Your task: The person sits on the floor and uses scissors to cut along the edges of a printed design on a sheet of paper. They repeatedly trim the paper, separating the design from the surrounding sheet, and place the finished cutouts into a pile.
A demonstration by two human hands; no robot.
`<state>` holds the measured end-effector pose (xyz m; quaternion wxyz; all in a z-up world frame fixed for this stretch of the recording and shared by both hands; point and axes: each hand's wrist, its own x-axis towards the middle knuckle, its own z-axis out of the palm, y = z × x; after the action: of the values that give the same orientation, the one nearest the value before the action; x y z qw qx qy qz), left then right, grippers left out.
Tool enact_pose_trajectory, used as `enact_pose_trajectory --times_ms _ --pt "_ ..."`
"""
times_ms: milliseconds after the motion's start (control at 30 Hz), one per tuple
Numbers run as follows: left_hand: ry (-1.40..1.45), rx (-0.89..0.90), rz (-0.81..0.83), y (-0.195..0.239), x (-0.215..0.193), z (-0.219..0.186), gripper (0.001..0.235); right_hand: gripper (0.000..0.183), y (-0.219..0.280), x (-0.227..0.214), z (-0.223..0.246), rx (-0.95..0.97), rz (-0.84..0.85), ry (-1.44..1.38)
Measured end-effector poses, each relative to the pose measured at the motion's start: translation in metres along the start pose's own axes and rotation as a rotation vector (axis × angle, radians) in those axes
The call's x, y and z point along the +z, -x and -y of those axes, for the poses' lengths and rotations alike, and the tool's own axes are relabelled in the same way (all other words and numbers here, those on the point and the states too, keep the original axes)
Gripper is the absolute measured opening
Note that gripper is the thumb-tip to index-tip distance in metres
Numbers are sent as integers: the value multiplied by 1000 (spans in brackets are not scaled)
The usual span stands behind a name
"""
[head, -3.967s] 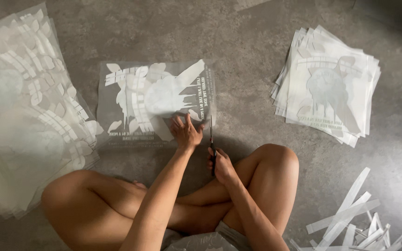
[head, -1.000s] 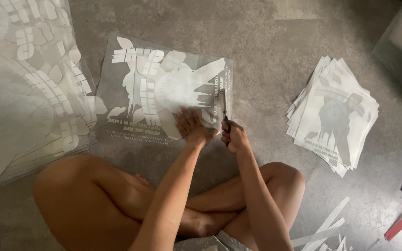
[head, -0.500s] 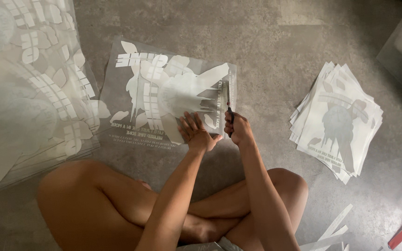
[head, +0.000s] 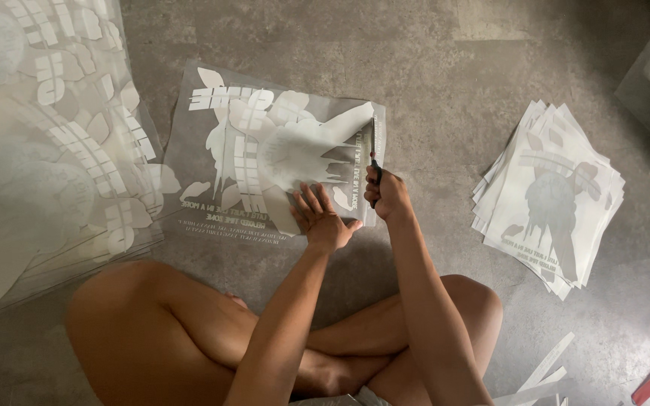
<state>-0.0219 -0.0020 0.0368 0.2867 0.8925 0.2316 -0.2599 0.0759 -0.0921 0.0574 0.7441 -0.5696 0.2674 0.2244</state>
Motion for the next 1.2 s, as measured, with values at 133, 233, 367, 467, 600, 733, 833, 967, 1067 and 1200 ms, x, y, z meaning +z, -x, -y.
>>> enact_pose_trajectory --times_ms 133,233,367,467,600,733,833,967,1067,1200 --pt "-8 -1 -10 -2 3 0 112 17 -7 2 2 -12 1 -21" --pt "-13 -8 -6 0 0 -1 112 17 -10 6 3 -10 -15 -42" --pt "-14 1 -11 -1 1 0 113 16 -23 5 0 -11 -27 -74" --pt "-19 0 -32 -2 3 0 112 18 -15 12 8 -17 -30 -78" --pt "-29 9 -23 -1 5 1 112 16 -17 25 9 -19 -43 -97" --pt "-56 -14 -21 -2 4 -1 113 21 8 50 29 -38 -134 -158" --pt "-58 -13 -26 -1 5 -2 112 21 -13 49 20 -43 -150 -167" --pt "-83 -26 -18 -1 2 -3 113 23 -54 45 11 -71 -170 -169" --pt "-85 -37 2 0 1 -4 113 13 -91 27 19 -113 -132 -128" --pt "-111 -30 -34 -8 10 -3 115 30 -50 15 43 -437 -223 262"
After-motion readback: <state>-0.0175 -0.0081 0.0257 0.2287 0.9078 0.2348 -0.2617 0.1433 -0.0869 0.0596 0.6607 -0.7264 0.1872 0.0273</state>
